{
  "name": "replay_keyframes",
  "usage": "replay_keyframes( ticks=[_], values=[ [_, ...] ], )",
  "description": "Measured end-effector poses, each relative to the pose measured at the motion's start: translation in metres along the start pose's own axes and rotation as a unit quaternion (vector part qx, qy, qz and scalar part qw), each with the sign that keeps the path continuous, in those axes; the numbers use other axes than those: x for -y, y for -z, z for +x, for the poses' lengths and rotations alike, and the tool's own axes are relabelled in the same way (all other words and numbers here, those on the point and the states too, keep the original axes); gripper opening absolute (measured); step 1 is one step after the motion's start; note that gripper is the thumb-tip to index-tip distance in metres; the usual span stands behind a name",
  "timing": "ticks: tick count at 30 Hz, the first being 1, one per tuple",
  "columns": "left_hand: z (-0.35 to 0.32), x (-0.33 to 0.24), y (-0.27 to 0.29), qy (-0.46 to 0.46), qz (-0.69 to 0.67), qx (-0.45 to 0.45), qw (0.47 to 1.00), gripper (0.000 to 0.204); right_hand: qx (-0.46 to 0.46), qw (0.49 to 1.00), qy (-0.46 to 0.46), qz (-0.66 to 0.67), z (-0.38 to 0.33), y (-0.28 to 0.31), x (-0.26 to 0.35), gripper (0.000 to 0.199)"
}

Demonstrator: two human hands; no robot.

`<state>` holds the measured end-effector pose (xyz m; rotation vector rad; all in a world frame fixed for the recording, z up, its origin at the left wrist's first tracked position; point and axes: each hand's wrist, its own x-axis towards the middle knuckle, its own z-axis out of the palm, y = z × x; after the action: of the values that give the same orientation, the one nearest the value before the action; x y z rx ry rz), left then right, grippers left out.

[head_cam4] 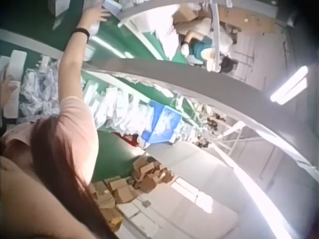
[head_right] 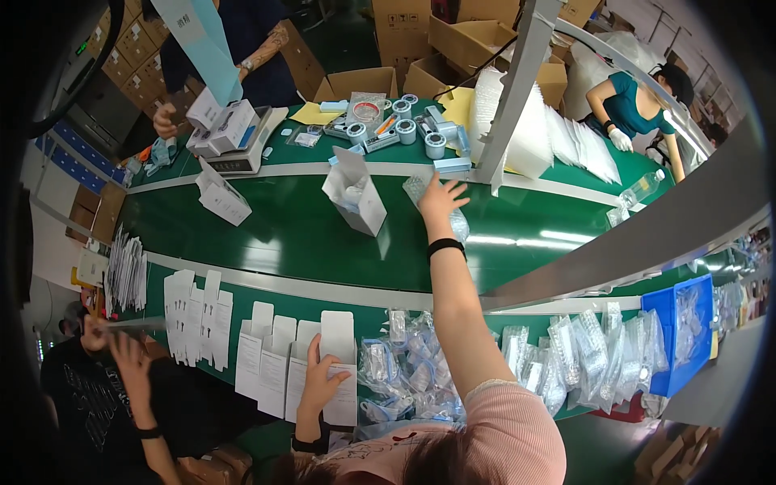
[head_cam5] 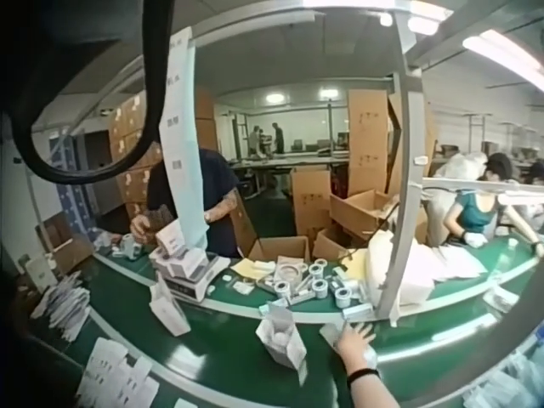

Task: The person packages items by picking up a box, inserting a small plastic bag and a bubble-wrapped object, and then placing the box on the table. This process is repeated multiple times with additional boxes and items.

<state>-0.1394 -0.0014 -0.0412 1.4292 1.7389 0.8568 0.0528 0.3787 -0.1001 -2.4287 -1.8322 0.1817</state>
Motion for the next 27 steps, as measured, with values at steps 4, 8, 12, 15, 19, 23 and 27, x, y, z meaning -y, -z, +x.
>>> replay_keyframes(
  ticks=[4,8,12,15,19,23,27],
  values=[
    [-0.001,-0.010,0.009,-0.020,0.024,-0.001,1.000,0.024,0.069,0.993,0.053,0.080,0.000,-0.036,-0.022,0.078],
    [0.000,-0.012,0.008,-0.105,0.093,-0.042,0.989,0.024,0.158,0.978,0.087,0.103,-0.059,0.026,-0.001,0.084],
    [0.013,0.002,-0.009,-0.210,-0.013,-0.100,0.972,0.028,0.144,0.871,0.113,0.456,-0.094,0.040,-0.026,0.087],
    [0.019,-0.003,-0.016,-0.226,-0.054,-0.160,0.959,0.045,0.154,0.757,0.139,0.619,-0.138,0.060,-0.049,0.087],
    [0.012,0.000,-0.023,-0.114,-0.232,-0.161,0.953,0.088,0.245,0.575,0.080,0.777,-0.216,0.121,-0.086,0.083],
    [0.001,-0.050,-0.014,-0.116,0.003,-0.032,0.993,0.097,0.260,0.426,-0.040,0.865,-0.267,0.149,-0.112,0.069],
    [-0.021,-0.082,-0.035,-0.132,-0.030,-0.012,0.991,0.094,0.162,0.386,-0.089,0.904,-0.296,0.159,-0.100,0.067]
  ],
)
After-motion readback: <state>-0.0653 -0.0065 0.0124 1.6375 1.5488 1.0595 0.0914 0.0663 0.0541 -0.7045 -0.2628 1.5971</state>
